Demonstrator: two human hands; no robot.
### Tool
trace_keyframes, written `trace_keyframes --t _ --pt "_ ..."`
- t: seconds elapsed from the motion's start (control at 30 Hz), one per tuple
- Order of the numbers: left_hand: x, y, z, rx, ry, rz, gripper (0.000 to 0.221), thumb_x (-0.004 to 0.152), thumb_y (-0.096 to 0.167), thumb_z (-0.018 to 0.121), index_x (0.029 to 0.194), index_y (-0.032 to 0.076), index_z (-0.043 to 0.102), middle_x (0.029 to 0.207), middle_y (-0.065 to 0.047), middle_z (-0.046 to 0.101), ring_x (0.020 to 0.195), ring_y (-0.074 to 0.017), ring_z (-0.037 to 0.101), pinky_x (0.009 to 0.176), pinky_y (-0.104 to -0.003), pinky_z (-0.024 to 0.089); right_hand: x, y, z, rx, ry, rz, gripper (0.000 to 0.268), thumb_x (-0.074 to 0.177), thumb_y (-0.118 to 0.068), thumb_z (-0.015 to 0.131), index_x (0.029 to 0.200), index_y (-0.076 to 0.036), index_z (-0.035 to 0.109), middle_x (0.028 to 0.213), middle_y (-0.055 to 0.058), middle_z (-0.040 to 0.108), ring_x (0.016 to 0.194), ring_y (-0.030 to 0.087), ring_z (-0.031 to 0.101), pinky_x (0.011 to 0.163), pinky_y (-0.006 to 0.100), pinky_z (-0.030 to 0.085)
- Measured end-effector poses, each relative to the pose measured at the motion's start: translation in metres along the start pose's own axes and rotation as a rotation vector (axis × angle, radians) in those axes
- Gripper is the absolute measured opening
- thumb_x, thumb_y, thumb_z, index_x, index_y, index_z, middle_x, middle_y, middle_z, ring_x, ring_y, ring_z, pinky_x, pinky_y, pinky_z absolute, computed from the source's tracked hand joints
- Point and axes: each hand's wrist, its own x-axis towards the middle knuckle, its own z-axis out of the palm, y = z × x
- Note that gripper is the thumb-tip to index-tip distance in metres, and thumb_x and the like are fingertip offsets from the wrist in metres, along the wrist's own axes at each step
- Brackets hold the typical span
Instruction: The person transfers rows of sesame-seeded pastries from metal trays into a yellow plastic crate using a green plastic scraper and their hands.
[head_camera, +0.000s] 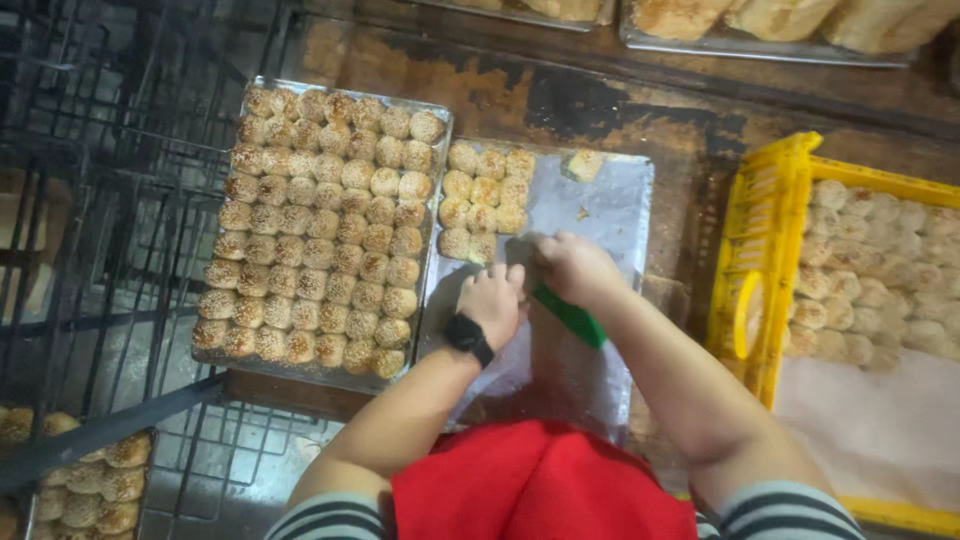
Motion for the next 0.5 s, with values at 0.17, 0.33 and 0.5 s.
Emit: trace_keyframes --t 0.17,0.33,0.5 --pt "-0.013 -0.022 0.019 -0.154 0.471 0.232 0.077 0.080 0.034 0.078 0.146 0.010 0.046 0.139 -0.021 0.052 0.122 -0.0413 0.055 0.100 -0.056 0.044 0.017 0.021 0.017 0.395 -0.071 0.035 0.058 0.073 -0.024 0.083 0.129 -0.021 0.065 0.119 0.014 0.069 0.109 0.035 0.066 0.092 0.044 0.055" --pt "-0.006 -0.015 0.034 -0.120 0.282 0.258 0.083 0.079 0.039 0.081 0.150 0.017 0.043 0.145 -0.020 0.048 0.131 -0.0420 0.047 0.105 -0.057 0.039 0.071 0.070 -0.004 -0.214 0.292 0.110 0.055 0.076 -0.025 0.074 0.130 -0.022 0.066 0.145 0.027 0.049 0.116 0.045 0.060 0.094 0.050 0.052" --pt "-0.006 -0.020 0.012 -0.138 0.315 0.211 0.087 0.073 0.047 0.083 0.145 0.012 0.049 0.143 -0.022 0.046 0.129 -0.0426 0.044 0.106 -0.059 0.035 0.062 0.075 -0.008 -0.145 0.008 0.158 0.039 0.089 -0.018 0.068 0.128 -0.018 0.068 0.133 0.020 0.059 0.117 0.042 0.062 0.096 0.050 0.053"
